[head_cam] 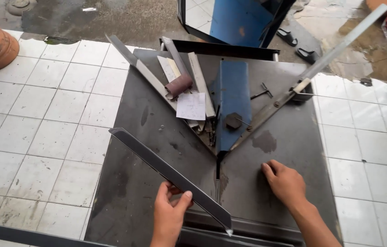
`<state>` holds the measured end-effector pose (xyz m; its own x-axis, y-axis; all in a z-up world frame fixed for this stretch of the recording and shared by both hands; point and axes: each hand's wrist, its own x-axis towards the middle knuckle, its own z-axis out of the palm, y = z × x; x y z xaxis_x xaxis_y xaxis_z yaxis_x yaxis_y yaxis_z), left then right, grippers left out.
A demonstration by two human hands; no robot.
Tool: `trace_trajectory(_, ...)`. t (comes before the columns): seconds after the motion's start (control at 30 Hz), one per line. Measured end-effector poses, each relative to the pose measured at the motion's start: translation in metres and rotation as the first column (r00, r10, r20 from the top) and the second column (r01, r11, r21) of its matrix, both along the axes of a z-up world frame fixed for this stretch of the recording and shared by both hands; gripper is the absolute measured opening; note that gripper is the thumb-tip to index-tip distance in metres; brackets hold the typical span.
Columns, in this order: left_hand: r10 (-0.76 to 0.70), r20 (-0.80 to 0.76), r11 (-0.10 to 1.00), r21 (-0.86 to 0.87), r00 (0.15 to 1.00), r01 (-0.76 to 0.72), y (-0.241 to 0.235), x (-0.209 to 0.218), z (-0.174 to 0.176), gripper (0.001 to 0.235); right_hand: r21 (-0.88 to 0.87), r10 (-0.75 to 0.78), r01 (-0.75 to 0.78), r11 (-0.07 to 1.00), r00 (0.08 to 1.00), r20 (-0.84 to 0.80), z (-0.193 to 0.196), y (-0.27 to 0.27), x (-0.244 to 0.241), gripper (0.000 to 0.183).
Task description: Measuring and marking metal frame pieces with a ruler and pencil on a workbench.
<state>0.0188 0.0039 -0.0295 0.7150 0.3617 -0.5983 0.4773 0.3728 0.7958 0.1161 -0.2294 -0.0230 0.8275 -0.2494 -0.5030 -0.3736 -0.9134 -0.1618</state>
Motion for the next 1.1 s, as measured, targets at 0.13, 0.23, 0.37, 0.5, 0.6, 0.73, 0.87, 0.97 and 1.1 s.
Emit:
trace_trajectory(0.13, -0.003, -0.091, 1.0, 0.007, 0.996, 0.003, 0.0, 0.007, -0.004, 0.032, -0.108, 0.061, -0.059, 0.992, 0.998, 0.012, -0.018, -0.004, 0.01, 0.034)
trace_trajectory(0.23, 0.021, -0.145, 0.999, -0.027, 0.989, -0.025, 0.002, 0.008, -0.011, 0.032, -0.119, 0.046, -0.048, 0.992, 0.999, -0.017, -0.021, -0.003, 0.011, 0.035)
trace_trajectory(0.37, 0.053, -0.091, 0.997, -0.053, 0.994, -0.058, 0.001, 0.016, -0.032, 0.035, -0.106, 0.017, -0.018, 0.994, 1.0, -0.014, -0.018, -0.004, 0.014, 0.037)
trace_trajectory(0.5, 0.042, -0.116, 0.999, -0.023, 0.992, -0.045, 0.006, 0.033, -0.042, 0.037, -0.104, 0.014, -0.014, 0.994, 1.0, 0.007, -0.028, -0.007, 0.017, 0.035)
trace_trajectory(0.6, 0.038, -0.146, 0.999, -0.006, 0.989, -0.039, 0.009, 0.043, -0.045, 0.04, -0.108, 0.016, -0.015, 0.994, 1.0, 0.012, -0.026, -0.005, 0.017, 0.034)
trace_trajectory(0.73, 0.035, -0.192, 0.999, 0.021, 0.981, -0.031, 0.013, 0.049, -0.045, 0.042, -0.108, 0.02, -0.019, 0.994, 1.0, 0.012, -0.025, -0.003, 0.016, 0.032)
trace_trajectory(0.87, 0.038, -0.246, 0.998, 0.058, 0.968, -0.025, 0.02, 0.045, -0.031, 0.045, -0.099, 0.026, -0.026, 0.995, 1.0, 0.004, -0.028, -0.004, 0.014, 0.031)
trace_trajectory(0.97, 0.03, -0.277, 0.997, 0.079, 0.96, -0.008, 0.022, 0.042, -0.011, 0.048, -0.098, 0.019, -0.018, 0.995, 1.0, 0.008, -0.028, -0.002, 0.008, 0.03)
trace_trajectory(1.1, -0.087, -0.292, 0.977, 0.162, 0.952, 0.139, 0.025, 0.06, -0.001, 0.065, -0.017, -0.031, 0.031, 0.999, 0.999, 0.028, -0.004, 0.011, -0.003, 0.029)
